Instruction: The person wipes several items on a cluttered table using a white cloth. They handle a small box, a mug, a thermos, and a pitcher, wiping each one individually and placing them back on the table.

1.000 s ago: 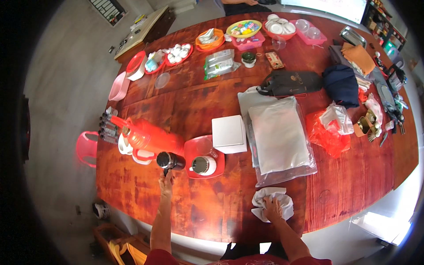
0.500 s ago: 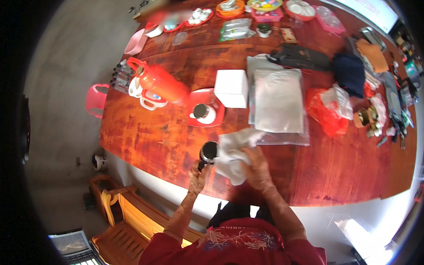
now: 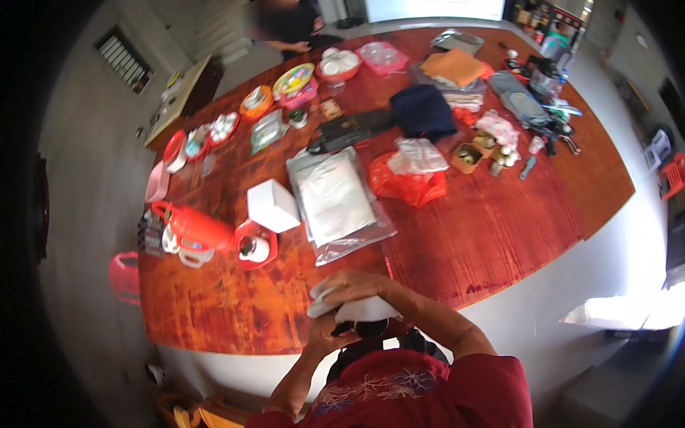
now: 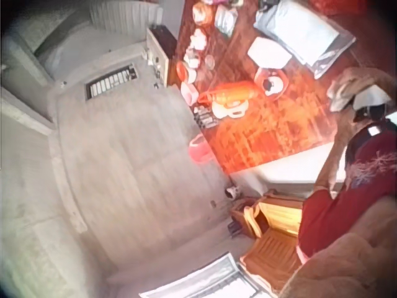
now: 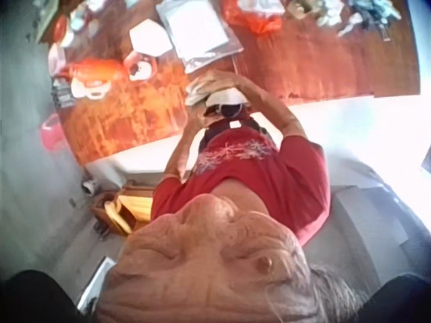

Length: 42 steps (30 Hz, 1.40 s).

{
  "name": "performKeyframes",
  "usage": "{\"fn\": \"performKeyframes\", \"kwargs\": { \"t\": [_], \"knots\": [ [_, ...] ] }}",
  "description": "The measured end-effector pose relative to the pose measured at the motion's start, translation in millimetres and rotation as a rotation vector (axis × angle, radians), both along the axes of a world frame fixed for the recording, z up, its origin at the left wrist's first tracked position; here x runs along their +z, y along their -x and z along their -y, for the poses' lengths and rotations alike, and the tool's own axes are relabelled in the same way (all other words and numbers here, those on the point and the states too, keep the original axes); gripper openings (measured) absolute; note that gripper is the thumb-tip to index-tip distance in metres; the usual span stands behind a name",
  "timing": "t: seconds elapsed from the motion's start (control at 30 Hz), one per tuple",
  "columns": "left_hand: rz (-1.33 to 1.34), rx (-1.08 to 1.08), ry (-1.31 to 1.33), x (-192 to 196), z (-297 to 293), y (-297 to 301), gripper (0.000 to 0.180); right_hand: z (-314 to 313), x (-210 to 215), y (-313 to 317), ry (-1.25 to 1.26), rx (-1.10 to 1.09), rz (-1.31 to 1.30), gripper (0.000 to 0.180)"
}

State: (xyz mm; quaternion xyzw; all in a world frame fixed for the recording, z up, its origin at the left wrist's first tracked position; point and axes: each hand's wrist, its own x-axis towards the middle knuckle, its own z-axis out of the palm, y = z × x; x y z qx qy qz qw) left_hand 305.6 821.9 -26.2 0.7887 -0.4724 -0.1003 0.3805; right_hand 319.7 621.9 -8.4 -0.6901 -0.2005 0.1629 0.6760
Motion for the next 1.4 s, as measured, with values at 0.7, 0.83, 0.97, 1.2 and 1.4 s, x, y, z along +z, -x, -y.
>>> {"fn": "performKeyframes", "kwargs": {
  "t": [0.7,0.83,0.97,1.2,1.4],
  "knots": [
    [-0.515,0.868,0.498,59.8,50.8,24.7,0.021,-17.3,36.1,59.8,-0.444,-0.758,0.061,0.05],
    [0.387,0.591,0.045,47.3,36.3,16.7,0.033,-43.1,56.6,52.8,0.069,-1.026,0.49,0.052],
    [-0.036,0.747,0.633,57.5,48.2,24.3,0.019,-8.2,81.9,27.7,-0.072,-0.847,0.518,0.038],
    [-0.457,0.65,0.801,77.9,39.1,20.1,0.023,29.5,90.5,41.7,0.221,-0.6,0.787,0.046],
    [-0.383,0.65,0.875,46.3,38.2,10.2,0.022,10.7,63.7,63.8,-0.369,-0.575,0.01,0.046]
  ]
}}
